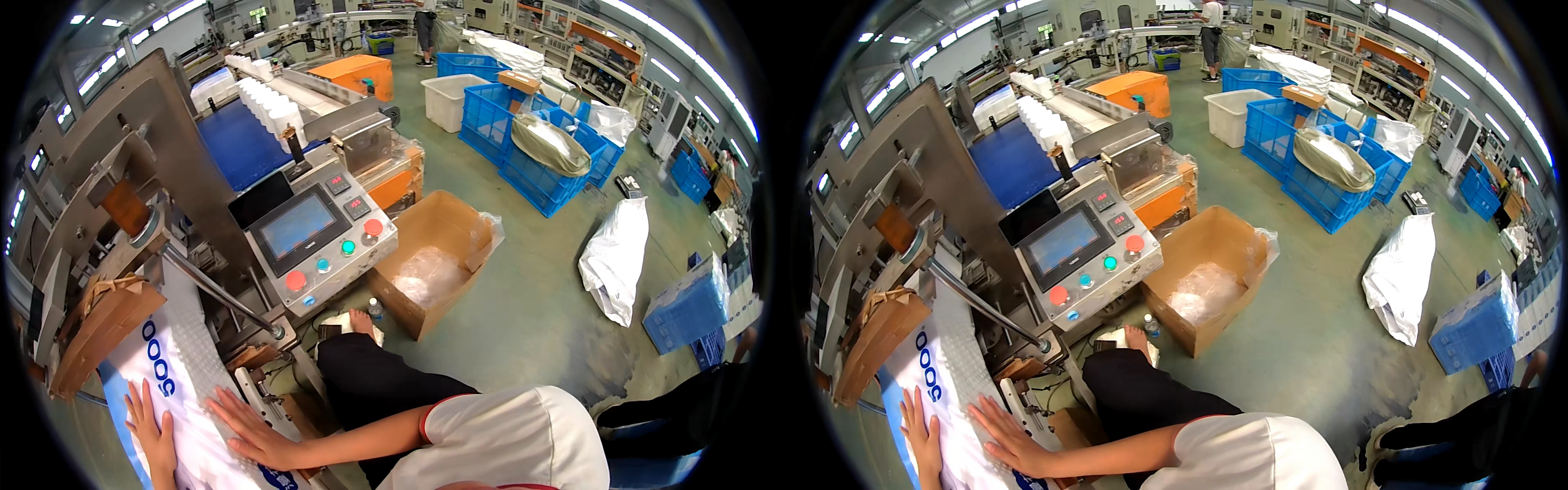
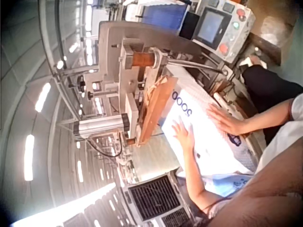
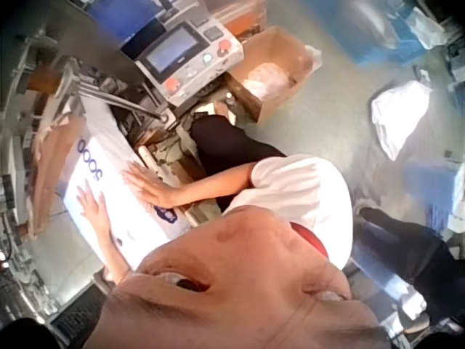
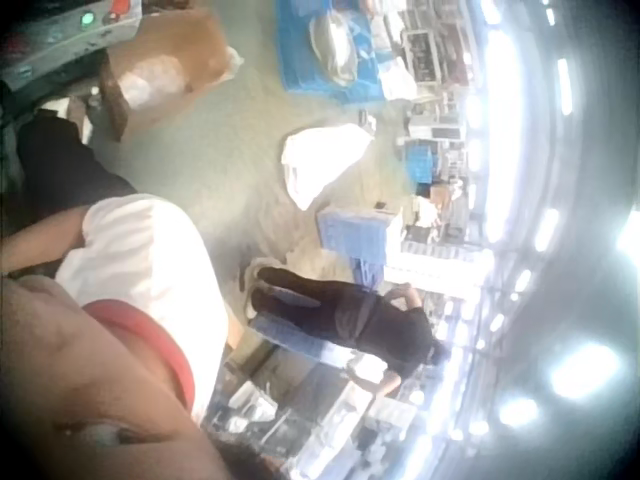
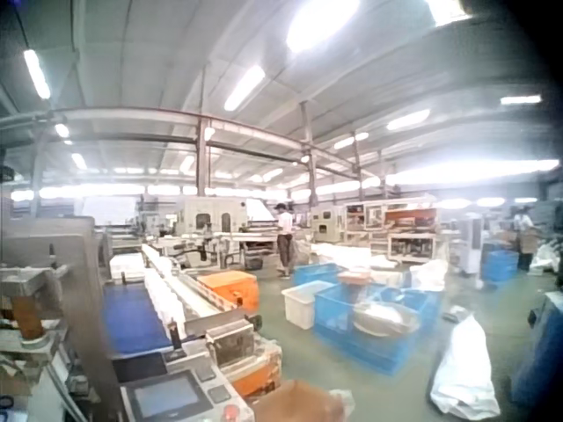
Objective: The person pulls a printed plastic packaging bag from a roll, slides it over a large pack of paper rolls, and aligns the bag with the sealing mechanism of the machine.
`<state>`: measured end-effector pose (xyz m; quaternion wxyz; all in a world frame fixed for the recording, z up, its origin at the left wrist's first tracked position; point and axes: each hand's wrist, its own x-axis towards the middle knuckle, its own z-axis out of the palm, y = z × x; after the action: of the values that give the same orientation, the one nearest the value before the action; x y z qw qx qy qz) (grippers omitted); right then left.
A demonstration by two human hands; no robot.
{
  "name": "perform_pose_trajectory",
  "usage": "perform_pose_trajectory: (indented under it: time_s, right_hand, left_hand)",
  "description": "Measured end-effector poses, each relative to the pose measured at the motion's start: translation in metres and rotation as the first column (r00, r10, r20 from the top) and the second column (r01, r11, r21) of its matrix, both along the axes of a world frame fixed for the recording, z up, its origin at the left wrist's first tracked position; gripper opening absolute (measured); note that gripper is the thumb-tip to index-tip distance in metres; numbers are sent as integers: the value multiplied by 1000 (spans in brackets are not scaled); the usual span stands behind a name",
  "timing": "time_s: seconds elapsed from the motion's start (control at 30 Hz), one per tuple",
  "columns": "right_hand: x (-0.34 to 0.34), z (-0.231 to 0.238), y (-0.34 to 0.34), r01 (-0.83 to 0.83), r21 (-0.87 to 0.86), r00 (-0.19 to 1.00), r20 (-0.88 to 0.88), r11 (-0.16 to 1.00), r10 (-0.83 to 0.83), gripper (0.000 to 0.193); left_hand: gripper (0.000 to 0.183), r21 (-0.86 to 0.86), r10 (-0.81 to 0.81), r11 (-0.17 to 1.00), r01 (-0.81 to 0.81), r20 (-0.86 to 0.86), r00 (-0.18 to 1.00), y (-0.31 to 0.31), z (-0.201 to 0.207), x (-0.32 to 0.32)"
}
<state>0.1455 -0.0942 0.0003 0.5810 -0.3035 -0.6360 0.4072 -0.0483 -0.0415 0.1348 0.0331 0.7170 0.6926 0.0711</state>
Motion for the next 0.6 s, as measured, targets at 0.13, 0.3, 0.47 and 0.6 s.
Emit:
perform_pose_trajectory:
  time_s: [0.13, 0.3, 0.47, 0.6]
  right_hand:
    - [0, 4, -2, 41, -36, 999, -26, 998, -42, 65]
    - [0, 3, 0, 22, -55, 1000, -14, 998, -23, 65]
    - [-4, 6, -6, -13, -49, 1000, -16, 999, 12, 65]
    - [2, -1, -3, 17, -7, 1000, -4, 1000, -17, 67]
  left_hand:
    - [67, 9, -9, 1000, 9, 18, 1000, 2, 0, 0]
    - [69, -9, -2, 1000, 2, 1, 1000, 4, 5, 5]
    - [70, -19, 28, 999, -27, 14, 1000, -11, 8, 0]
    - [68, -24, -41, 999, 42, 39, 998, -5, 14, 9]
